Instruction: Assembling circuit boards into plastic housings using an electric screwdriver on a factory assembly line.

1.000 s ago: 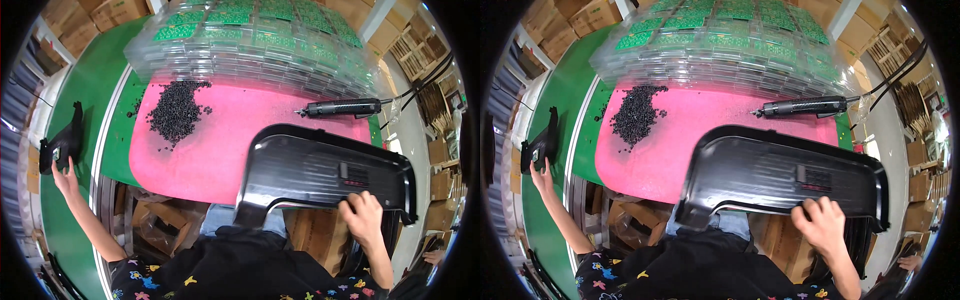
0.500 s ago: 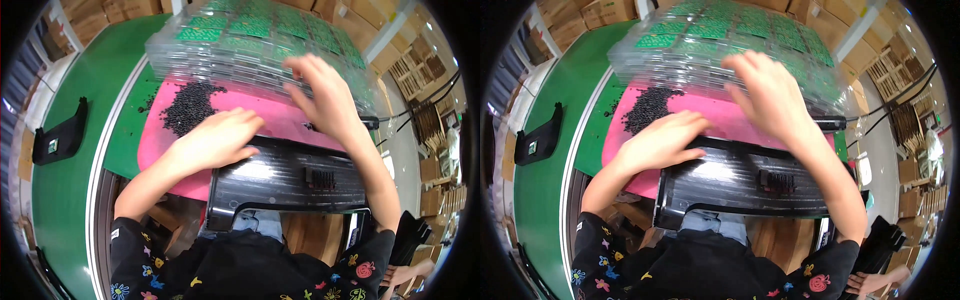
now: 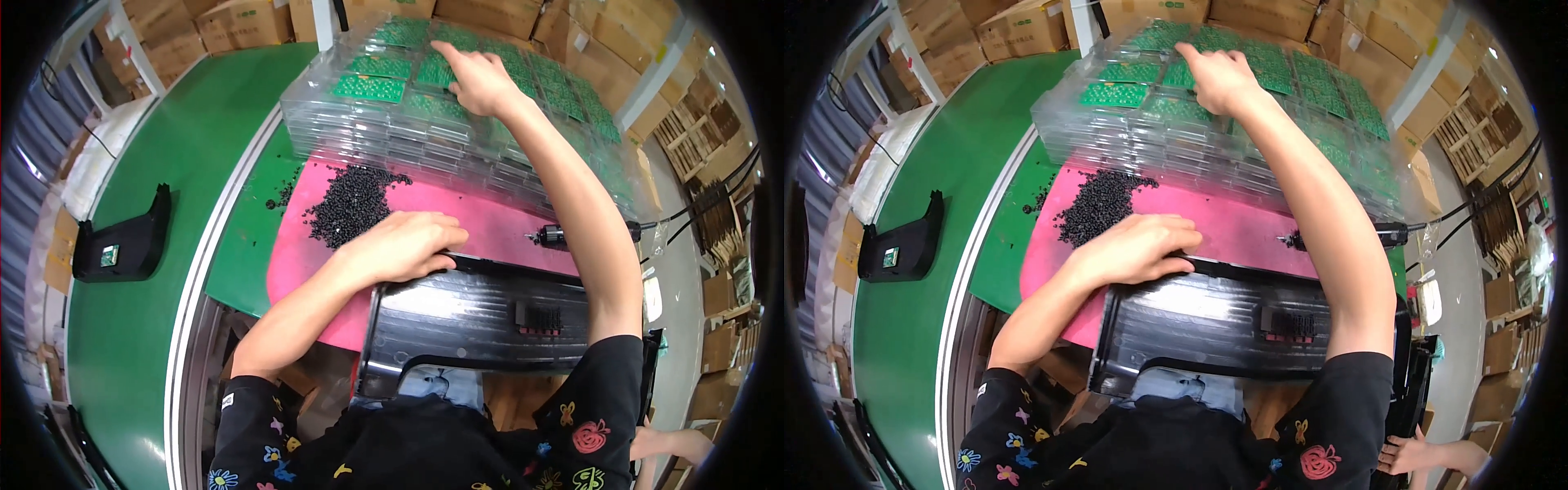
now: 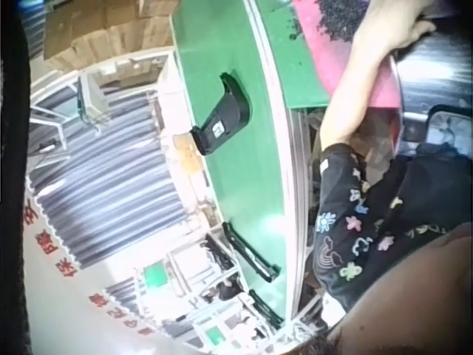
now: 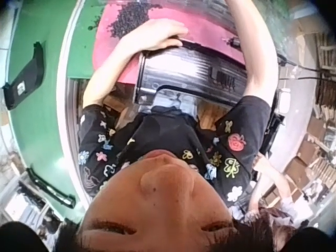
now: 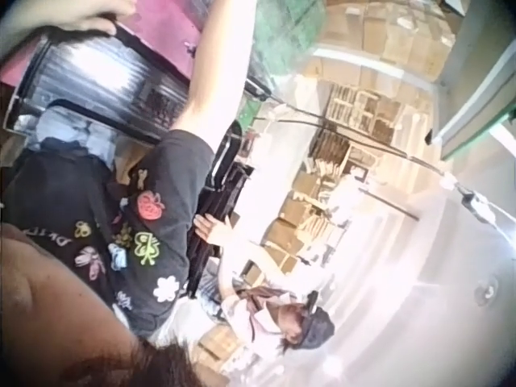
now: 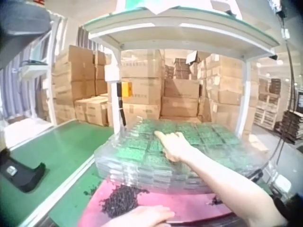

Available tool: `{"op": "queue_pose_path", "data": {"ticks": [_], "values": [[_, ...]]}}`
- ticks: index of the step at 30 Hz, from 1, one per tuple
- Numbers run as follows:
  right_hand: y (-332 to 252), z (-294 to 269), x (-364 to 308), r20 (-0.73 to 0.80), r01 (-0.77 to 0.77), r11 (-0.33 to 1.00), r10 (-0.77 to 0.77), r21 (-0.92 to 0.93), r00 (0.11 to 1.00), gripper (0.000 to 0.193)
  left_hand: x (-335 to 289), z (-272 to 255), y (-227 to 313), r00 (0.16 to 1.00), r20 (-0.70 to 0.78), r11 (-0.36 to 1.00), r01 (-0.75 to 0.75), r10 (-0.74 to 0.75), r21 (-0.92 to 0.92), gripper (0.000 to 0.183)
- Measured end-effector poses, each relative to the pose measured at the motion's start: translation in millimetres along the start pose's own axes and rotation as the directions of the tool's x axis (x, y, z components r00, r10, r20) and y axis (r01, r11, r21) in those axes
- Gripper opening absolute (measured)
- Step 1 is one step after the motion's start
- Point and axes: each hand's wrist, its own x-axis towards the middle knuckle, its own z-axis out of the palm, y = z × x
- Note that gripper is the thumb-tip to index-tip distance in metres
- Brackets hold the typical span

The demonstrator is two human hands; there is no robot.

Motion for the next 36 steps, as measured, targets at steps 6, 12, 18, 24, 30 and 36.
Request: {"op": "queue_pose_path", "data": {"ticks": [6, 12, 18, 24, 30, 36], "values": [[-48, -69, -85, -0.268, -0.009, 0.712, 0.276, 0.703, 0.923, 0.074, -14, -15, -17, 0.999, -0.030, 0.999, 0.030, -0.030, 0.015, 0.026], [-56, -89, -189, -0.054, 0.058, -0.008, 0.245, 0.998, 0.968, 0.076, 12, -24, 35, 0.837, -0.419, 0.717, -0.048, -0.351, -0.695, 0.053], [-43, -59, -249, -0.403, 0.335, 0.256, 0.293, 0.907, 0.867, 0.062, 30, -26, 73, 0.914, -0.222, 0.739, 0.113, -0.339, -0.664, 0.054], [-7, -50, -318, -0.130, 0.033, 0.240, 0.399, 0.970, 0.908, 0.050, 44, -2, 71, 0.965, -0.089, 0.814, 0.157, -0.247, -0.560, 0.052], [15, -24, -368, 0.053, -0.179, 0.666, 0.206, 0.724, 0.977, 0.053, 50, 30, 65, 0.982, 0.178, 0.981, 0.091, -0.059, -0.174, 0.050], [12, -13, -374, 0.134, -0.239, 0.699, 0.203, 0.674, 0.970, 0.053, 48, 47, 67, 0.948, 0.289, 0.989, 0.145, -0.133, -0.020, 0.052]]}}
